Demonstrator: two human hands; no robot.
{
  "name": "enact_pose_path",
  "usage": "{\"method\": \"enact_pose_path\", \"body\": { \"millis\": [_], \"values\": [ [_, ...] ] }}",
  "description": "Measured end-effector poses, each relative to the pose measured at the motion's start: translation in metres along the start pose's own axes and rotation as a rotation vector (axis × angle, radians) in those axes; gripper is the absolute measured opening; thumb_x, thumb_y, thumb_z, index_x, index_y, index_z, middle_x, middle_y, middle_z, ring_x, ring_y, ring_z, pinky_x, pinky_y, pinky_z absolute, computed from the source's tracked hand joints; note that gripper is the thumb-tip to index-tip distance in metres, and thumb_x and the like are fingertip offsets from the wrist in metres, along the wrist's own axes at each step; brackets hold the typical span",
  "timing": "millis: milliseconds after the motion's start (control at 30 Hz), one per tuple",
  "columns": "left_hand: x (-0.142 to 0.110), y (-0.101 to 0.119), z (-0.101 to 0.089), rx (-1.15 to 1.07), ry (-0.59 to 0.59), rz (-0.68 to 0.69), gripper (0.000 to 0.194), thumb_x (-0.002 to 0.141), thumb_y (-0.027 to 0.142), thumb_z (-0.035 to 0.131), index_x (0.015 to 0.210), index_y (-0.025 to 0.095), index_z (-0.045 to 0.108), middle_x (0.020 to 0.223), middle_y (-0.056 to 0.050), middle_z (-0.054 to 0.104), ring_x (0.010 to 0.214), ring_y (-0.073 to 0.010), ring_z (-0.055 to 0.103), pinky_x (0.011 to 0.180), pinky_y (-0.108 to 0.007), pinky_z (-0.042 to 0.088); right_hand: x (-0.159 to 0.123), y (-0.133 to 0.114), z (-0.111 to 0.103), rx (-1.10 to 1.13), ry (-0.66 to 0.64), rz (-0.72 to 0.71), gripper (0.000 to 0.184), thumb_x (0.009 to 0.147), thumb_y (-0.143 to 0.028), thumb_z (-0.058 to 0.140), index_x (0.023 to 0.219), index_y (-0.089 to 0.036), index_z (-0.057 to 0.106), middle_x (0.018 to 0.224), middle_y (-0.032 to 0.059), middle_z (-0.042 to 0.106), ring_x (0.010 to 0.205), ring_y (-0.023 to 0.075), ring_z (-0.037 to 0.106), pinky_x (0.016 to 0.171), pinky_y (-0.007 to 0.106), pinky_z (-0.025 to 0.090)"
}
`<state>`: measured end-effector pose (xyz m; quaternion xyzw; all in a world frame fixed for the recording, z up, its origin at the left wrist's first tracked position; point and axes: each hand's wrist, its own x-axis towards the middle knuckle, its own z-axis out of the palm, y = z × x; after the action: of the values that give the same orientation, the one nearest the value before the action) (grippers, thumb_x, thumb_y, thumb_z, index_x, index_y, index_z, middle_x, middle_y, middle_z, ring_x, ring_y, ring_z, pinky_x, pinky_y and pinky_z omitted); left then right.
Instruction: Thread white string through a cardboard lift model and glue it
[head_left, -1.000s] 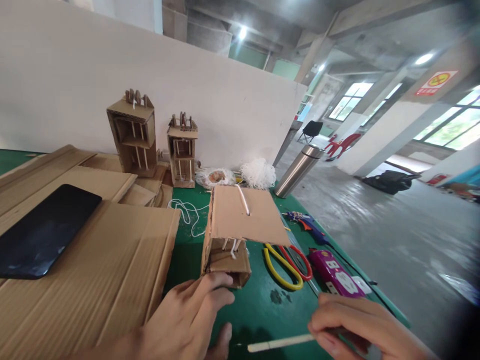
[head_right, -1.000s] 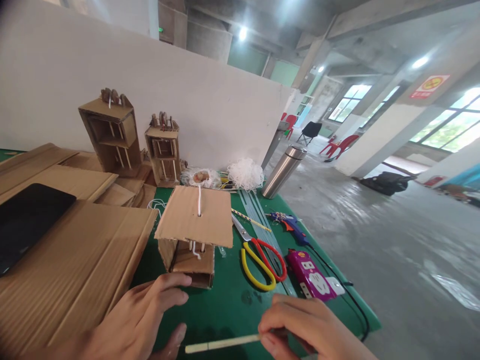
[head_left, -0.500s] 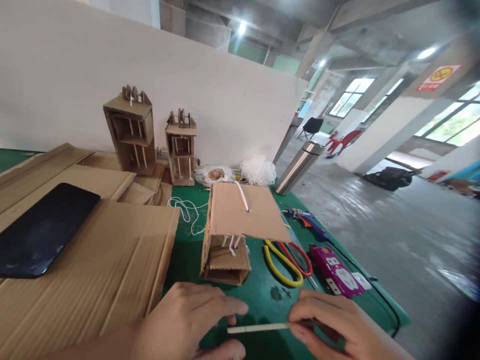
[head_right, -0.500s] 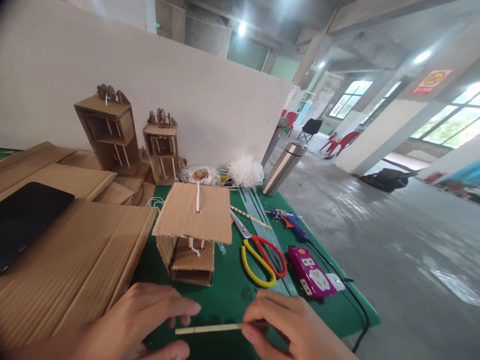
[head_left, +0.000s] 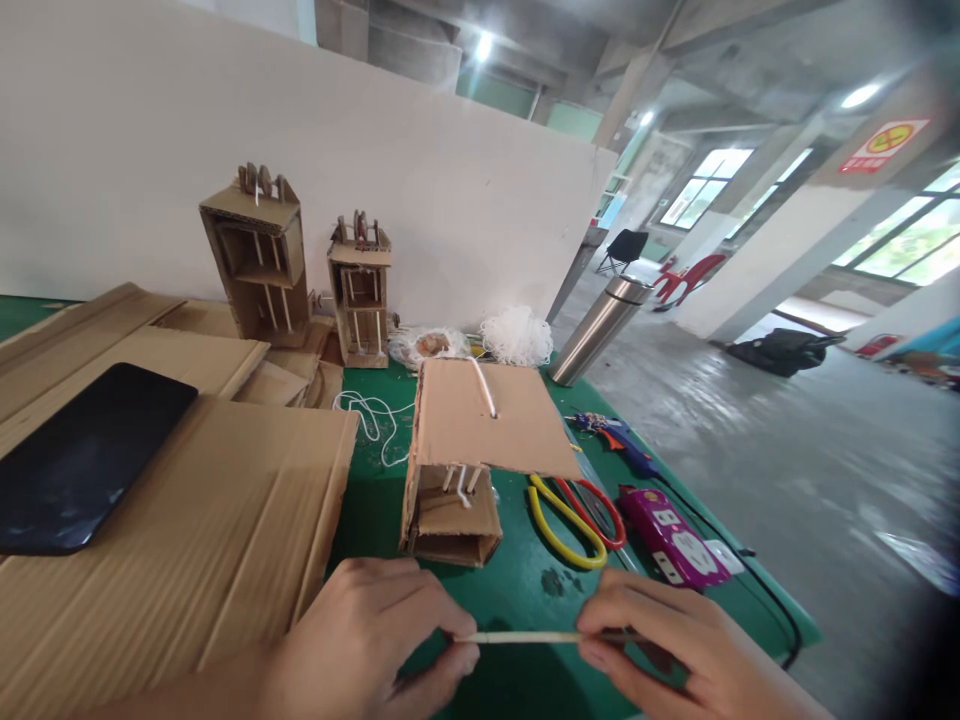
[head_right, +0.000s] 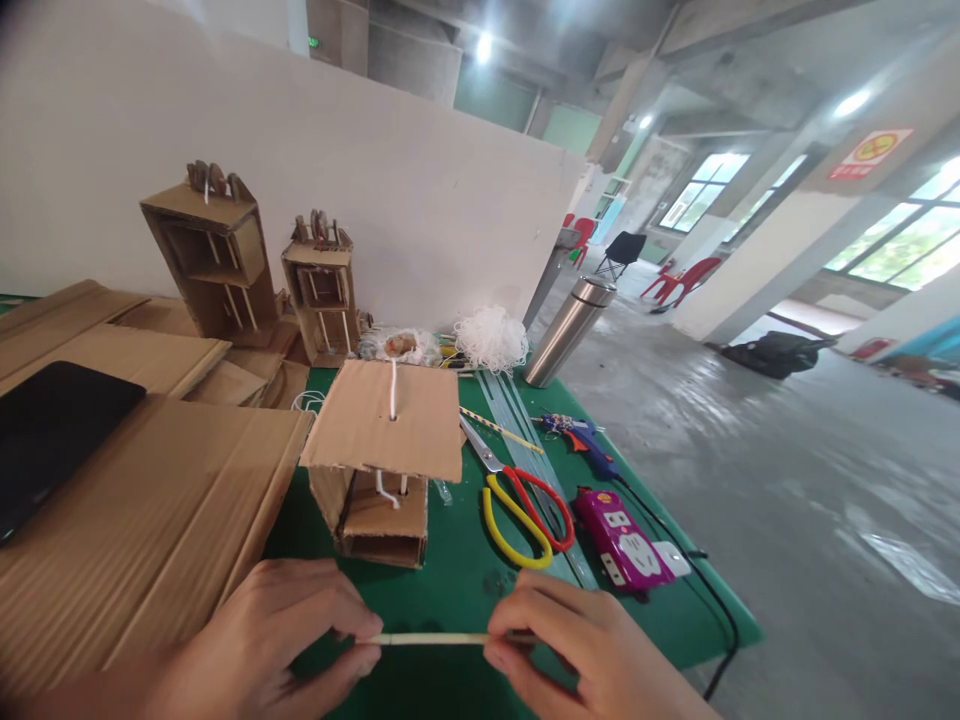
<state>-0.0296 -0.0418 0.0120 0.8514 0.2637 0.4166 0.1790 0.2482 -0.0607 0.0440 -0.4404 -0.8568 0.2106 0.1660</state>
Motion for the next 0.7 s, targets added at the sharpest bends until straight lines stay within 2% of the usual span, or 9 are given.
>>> {"method": "enact_pose_path", "body": {
  "millis": [167, 367, 567, 633, 700],
  "values": [
    [-0.002, 0.000, 0.000, -0.006, 0.010, -0.004, 0.007, 0.089, 0.013, 0.058, 0.086, 0.020, 0.059, 0.072, 0.006, 0.070, 0.057, -0.0095, 0.065, 0.054, -0.020, 0.047, -0.003, 0.003, -0.003, 0.025, 0.003, 0.032, 0.013, 0.096, -0.023, 0.057, 0.085, -0.024, 0.063, 0.075, -0.0007, 0.064, 0.062, 0.0103, 0.062, 0.057, 0.018, 0.049],
    [-0.001, -0.001, 0.000, -0.002, 0.015, -0.003, 0.010, 0.088, 0.010, 0.056, 0.086, 0.020, 0.058, 0.071, 0.005, 0.070, 0.058, -0.0101, 0.066, 0.055, -0.020, 0.048, -0.004, 0.007, -0.002, 0.012, 0.025, 0.008, 0.012, 0.095, -0.020, 0.058, 0.085, -0.024, 0.063, 0.078, -0.0003, 0.064, 0.066, 0.0111, 0.063, 0.060, 0.019, 0.050],
    [-0.003, 0.000, 0.004, 0.051, 0.024, 0.017, 0.012, 0.092, 0.012, 0.052, 0.085, 0.020, 0.057, 0.070, 0.005, 0.070, 0.057, -0.0101, 0.066, 0.055, -0.021, 0.047, 0.000, 0.005, 0.005, -0.043, -0.029, 0.070, 0.008, 0.097, -0.024, 0.057, 0.091, -0.025, 0.062, 0.085, -0.0006, 0.065, 0.072, 0.0115, 0.065, 0.064, 0.019, 0.051],
    [-0.004, -0.001, 0.005, 0.075, 0.023, 0.036, 0.014, 0.096, 0.016, 0.051, 0.084, 0.020, 0.056, 0.069, 0.006, 0.070, 0.056, -0.0103, 0.066, 0.054, -0.022, 0.047, 0.003, 0.002, 0.009, -0.071, -0.058, 0.015, 0.009, 0.099, -0.028, 0.055, 0.096, -0.025, 0.063, 0.085, -0.0007, 0.066, 0.073, 0.0121, 0.066, 0.063, 0.020, 0.049],
    [-0.004, -0.002, 0.005, 0.092, 0.017, 0.063, 0.017, 0.099, 0.019, 0.049, 0.084, 0.020, 0.056, 0.069, 0.006, 0.070, 0.055, -0.0102, 0.065, 0.053, -0.022, 0.046, 0.006, 0.000, 0.014, -0.110, -0.063, -0.073, 0.018, 0.103, -0.031, 0.048, 0.099, -0.025, 0.064, 0.080, -0.0008, 0.067, 0.070, 0.0131, 0.066, 0.059, 0.021, 0.046]
  ]
}}
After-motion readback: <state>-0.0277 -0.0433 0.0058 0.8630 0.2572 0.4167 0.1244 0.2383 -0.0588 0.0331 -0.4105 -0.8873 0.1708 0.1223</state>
